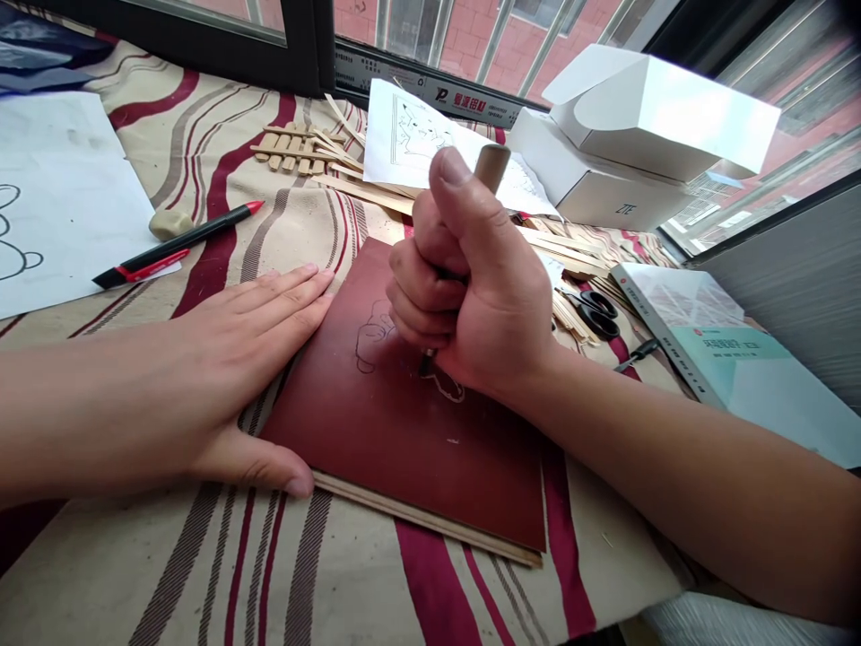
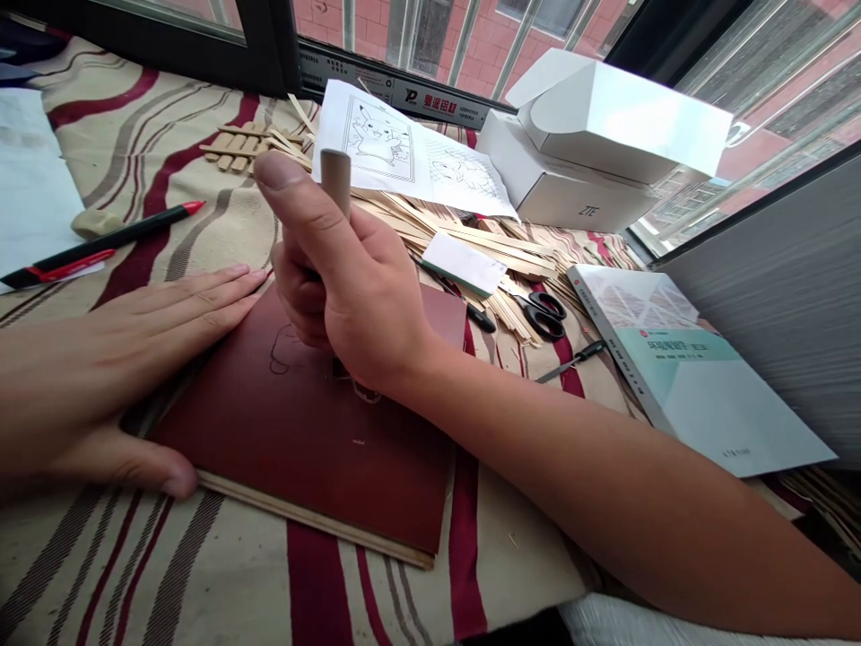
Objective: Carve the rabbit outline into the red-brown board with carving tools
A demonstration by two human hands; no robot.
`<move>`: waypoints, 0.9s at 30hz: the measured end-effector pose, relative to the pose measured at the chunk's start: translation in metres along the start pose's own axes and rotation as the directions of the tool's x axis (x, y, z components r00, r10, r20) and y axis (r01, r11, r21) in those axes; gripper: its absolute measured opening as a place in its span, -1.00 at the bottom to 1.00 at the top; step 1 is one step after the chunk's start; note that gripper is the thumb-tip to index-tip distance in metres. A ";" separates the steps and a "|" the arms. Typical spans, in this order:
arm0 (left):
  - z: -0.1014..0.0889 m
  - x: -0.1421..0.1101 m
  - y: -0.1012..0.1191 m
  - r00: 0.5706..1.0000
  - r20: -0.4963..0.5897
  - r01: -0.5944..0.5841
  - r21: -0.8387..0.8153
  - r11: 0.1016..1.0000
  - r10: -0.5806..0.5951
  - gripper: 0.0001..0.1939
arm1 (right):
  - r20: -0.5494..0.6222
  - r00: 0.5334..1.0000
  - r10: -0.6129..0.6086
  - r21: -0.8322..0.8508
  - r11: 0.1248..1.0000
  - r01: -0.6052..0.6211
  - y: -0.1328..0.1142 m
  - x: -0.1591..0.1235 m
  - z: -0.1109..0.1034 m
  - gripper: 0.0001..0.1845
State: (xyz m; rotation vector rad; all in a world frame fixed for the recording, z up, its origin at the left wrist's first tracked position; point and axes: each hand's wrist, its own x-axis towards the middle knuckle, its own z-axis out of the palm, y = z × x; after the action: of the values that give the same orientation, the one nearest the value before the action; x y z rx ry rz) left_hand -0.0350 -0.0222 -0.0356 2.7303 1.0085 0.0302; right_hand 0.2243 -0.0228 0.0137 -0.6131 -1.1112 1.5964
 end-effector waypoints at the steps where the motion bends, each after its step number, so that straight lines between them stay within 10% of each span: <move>1: 0.000 0.000 0.001 1.000 0.000 0.004 -0.003 1.000 -0.004 0.46 | -0.012 1.000 -0.017 -0.022 1.000 0.017 0.000 -0.001 0.001 -0.32; 18: -0.005 -0.003 0.001 0.991 -0.050 -0.123 0.074 0.990 0.126 0.37 | -0.258 0.953 -0.160 -0.035 0.987 0.156 0.009 -0.004 0.006 -0.42; 27: -0.009 0.014 0.008 0.998 0.066 0.005 0.064 0.998 -0.009 0.42 | -0.135 0.990 -0.048 0.066 0.996 0.058 0.004 0.004 -0.002 -0.31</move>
State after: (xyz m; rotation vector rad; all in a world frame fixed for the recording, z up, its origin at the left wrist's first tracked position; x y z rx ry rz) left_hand -0.0198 -0.0169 -0.0263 2.7654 1.0177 -0.0948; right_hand 0.2229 -0.0179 0.0095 -0.6291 -0.9614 1.5197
